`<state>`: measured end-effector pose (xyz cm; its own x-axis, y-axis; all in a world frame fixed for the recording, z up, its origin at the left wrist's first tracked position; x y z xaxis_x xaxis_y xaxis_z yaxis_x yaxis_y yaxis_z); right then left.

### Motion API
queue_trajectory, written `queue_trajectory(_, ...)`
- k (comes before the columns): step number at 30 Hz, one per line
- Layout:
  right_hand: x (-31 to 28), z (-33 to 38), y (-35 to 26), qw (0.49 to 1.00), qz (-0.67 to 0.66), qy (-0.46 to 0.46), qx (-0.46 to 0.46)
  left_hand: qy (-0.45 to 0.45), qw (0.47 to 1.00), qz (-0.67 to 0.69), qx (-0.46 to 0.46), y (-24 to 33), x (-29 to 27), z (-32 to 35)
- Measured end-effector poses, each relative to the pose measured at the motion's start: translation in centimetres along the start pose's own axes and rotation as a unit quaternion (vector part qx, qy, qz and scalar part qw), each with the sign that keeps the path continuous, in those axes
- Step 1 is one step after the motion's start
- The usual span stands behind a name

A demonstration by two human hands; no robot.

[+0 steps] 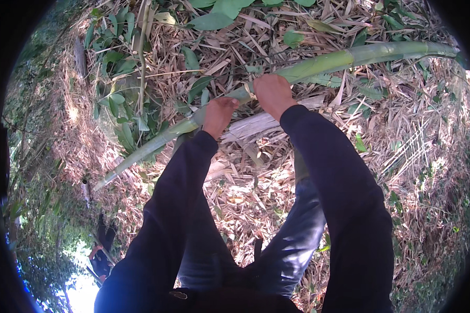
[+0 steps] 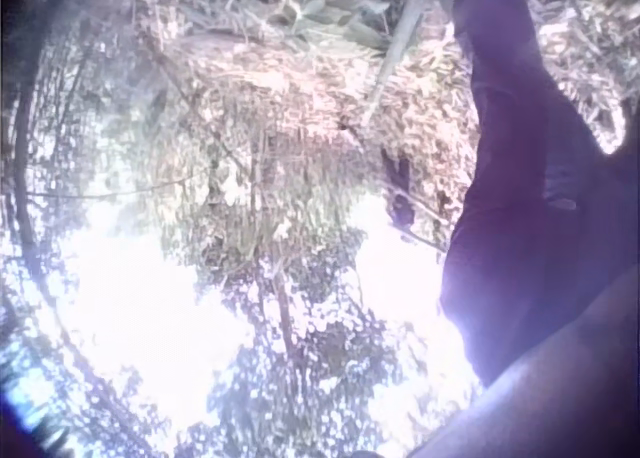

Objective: The person ties bamboo poles together using thin strips of bamboo. They wrap the strips around the junction of two poles and secure them by hand, working in a forested area with dry leaves on the ground.

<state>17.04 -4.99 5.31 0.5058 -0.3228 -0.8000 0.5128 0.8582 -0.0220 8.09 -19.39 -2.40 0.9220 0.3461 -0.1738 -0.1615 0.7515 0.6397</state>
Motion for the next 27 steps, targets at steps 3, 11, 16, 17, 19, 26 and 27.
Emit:
queue_trajectory(3, 0.2, -0.9, -1.9, 0.995, -0.072, 0.003, 0.075, -0.047, 0.999, -0.002, 0.000, 0.5, -0.1, -0.3)
queue_trajectory(11, 5.3, 3.5, -9.7, 0.885, -0.309, 0.103, 0.333, -0.110, 0.943, 0.256, -0.183, -0.5, -0.5, -1.8)
queue_trajectory(16, 11.9, 5.6, -8.4, 0.692, -0.579, 0.192, 0.385, -0.082, 0.990, -0.085, 0.075, 2.1, 1.2, -0.3)
queue_trajectory(17, 12.6, 5.7, -7.9, 0.706, -0.573, 0.201, 0.366, -0.048, 0.986, -0.144, 0.072, 2.4, 1.5, 0.2)
queue_trajectory(19, 14.6, 5.9, -6.5, 0.739, -0.543, 0.239, 0.320, -0.037, 0.976, -0.209, 0.057, 2.9, 3.4, 1.5)
queue_trajectory(26, 16.5, 5.2, -4.2, 0.737, -0.501, 0.330, 0.311, 0.051, 0.994, 0.086, -0.037, -1.8, 6.3, 1.0)
queue_trajectory(27, 17.1, 5.4, -4.2, 0.731, -0.480, 0.356, 0.330, 0.072, 0.986, 0.133, -0.077, -2.2, 6.8, 1.1)
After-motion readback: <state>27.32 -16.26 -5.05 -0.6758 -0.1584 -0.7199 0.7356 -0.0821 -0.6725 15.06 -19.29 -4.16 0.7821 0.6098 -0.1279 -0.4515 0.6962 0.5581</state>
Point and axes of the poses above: each hand's wrist, its own z-axis away from the middle knuckle, its own x-axis out of the palm, y = z × x, the point moved 5 cm from there along -z, towards the middle knuckle, and after that the axes turned 13 degrees about z, right-handed, at the moved point
